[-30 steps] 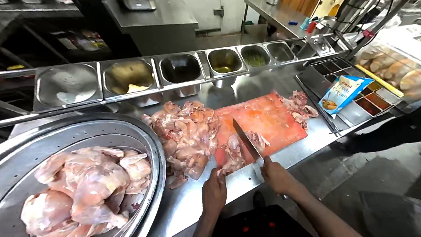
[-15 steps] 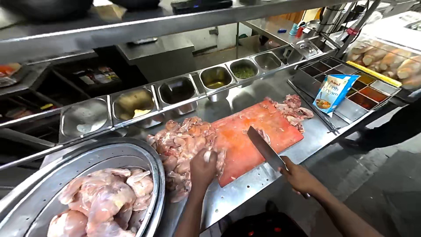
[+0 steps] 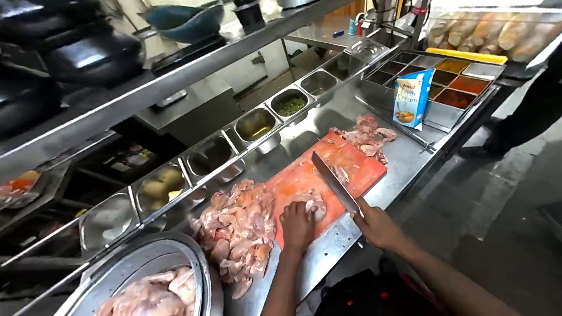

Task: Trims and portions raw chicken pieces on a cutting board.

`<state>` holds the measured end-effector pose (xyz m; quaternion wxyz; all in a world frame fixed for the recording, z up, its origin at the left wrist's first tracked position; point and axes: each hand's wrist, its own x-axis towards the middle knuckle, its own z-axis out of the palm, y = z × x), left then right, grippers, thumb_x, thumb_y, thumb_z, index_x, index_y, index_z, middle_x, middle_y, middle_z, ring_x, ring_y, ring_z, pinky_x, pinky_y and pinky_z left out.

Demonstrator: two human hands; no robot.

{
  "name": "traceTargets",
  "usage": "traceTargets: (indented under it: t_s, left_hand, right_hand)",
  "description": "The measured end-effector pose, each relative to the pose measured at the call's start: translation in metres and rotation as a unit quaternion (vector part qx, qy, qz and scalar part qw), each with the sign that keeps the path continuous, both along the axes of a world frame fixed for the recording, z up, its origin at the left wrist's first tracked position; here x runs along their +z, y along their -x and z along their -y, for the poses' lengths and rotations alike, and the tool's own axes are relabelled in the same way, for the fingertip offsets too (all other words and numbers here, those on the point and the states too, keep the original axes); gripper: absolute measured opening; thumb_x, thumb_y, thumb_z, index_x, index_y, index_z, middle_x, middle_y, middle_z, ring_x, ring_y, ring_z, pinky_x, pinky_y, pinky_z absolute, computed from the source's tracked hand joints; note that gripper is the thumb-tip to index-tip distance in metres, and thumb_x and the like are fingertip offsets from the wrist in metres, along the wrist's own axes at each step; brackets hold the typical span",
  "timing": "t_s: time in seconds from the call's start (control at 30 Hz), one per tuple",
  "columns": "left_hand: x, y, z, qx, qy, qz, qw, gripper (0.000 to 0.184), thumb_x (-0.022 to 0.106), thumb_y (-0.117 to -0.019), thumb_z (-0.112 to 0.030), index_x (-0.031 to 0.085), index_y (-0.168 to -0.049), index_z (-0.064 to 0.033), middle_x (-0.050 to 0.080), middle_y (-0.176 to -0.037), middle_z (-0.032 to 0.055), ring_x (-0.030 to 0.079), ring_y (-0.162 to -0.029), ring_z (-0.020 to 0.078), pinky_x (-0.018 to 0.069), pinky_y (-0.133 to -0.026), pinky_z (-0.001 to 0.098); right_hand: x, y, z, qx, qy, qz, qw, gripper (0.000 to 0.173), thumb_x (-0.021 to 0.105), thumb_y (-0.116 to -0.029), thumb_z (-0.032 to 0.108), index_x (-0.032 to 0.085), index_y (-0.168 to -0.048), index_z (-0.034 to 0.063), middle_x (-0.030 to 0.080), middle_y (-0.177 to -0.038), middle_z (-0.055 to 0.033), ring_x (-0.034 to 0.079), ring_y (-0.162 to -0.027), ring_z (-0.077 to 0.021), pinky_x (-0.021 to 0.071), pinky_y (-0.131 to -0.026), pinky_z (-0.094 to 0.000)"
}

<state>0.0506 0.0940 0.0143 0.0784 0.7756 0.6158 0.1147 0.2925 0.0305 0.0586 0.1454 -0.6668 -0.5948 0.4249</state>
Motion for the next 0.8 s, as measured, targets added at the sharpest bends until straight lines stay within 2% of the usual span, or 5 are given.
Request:
traceTargets:
  t_s: [0.37, 0.47, 0.63, 0.73, 0.8]
  left_hand:
    - [0.001, 0.008, 0.008, 0.009, 0.122, -0.011, 0.992, 0.046, 0.031, -0.1101, -0.033, 0.065, -0.124, -0.0045, 0.07, -0.12, 0.0139, 0.068, -0.113, 0.0292, 0.053, -0.098, 0.0512]
    - [0.003, 0.008, 0.004, 0.031, 0.147, -0.028, 0.988, 0.044, 0.033, -0.11, -0.032, 0.064, -0.124, -0.0046, 0.071, -0.118, 0.0142, 0.069, -0.112, 0.0303, 0.052, -0.099, 0.0522]
    - [-0.001, 0.01, 0.007, 0.054, 0.14, -0.024, 0.988, 0.04, 0.035, -0.1093, -0.03, 0.066, -0.115, -0.0049, 0.072, -0.108, 0.0136, 0.07, -0.105, 0.0295, 0.0528, -0.096, 0.0506]
    - [-0.002, 0.007, 0.006, 0.054, 0.132, -0.027, 0.989, 0.04, 0.037, -0.1086, -0.03, 0.067, -0.115, -0.0046, 0.072, -0.111, 0.0135, 0.069, -0.109, 0.0291, 0.0497, -0.1, 0.0506]
    - [-0.002, 0.008, 0.011, 0.049, 0.127, -0.038, 0.99, 0.041, 0.036, -0.108, -0.028, 0.067, -0.118, -0.0038, 0.071, -0.115, 0.0139, 0.067, -0.113, 0.0293, 0.0481, -0.103, 0.051]
  right_hand:
    - [0.004, 0.019, -0.022, 0.125, 0.002, 0.081, 0.989, 0.033, 0.045, -0.109, 0.032, 0.052, -0.133, 0.0105, 0.068, -0.095, -0.0159, 0.07, -0.089, -0.0349, 0.056, -0.079, -0.055]
    - [0.059, 0.002, -0.025, 0.064, -0.155, 0.037, 0.985, 0.043, 0.045, -0.1094, 0.036, 0.053, -0.141, 0.0079, 0.066, -0.079, -0.0124, 0.068, -0.07, -0.0304, 0.0573, -0.068, -0.0533]
    - [0.077, 0.016, -0.045, -0.12, -0.475, -0.152, 0.858, 0.045, 0.04, -0.1091, 0.04, 0.05, -0.131, 0.0017, 0.057, -0.067, -0.0021, 0.058, -0.048, -0.0173, 0.0552, -0.044, -0.0419]
    - [0.02, 0.038, -0.033, 0.01, -0.205, 0.035, 0.978, 0.04, 0.041, -0.1076, 0.03, 0.05, -0.131, -0.0023, 0.067, -0.086, -0.0164, 0.07, -0.077, -0.0332, 0.0587, -0.07, -0.0539]
    - [0.001, 0.054, -0.04, 0.142, 0.025, 0.127, 0.981, 0.031, 0.046, -0.1061, 0.027, 0.053, -0.125, 0.0036, 0.067, -0.104, -0.0193, 0.069, -0.097, -0.0377, 0.0559, -0.082, -0.0576]
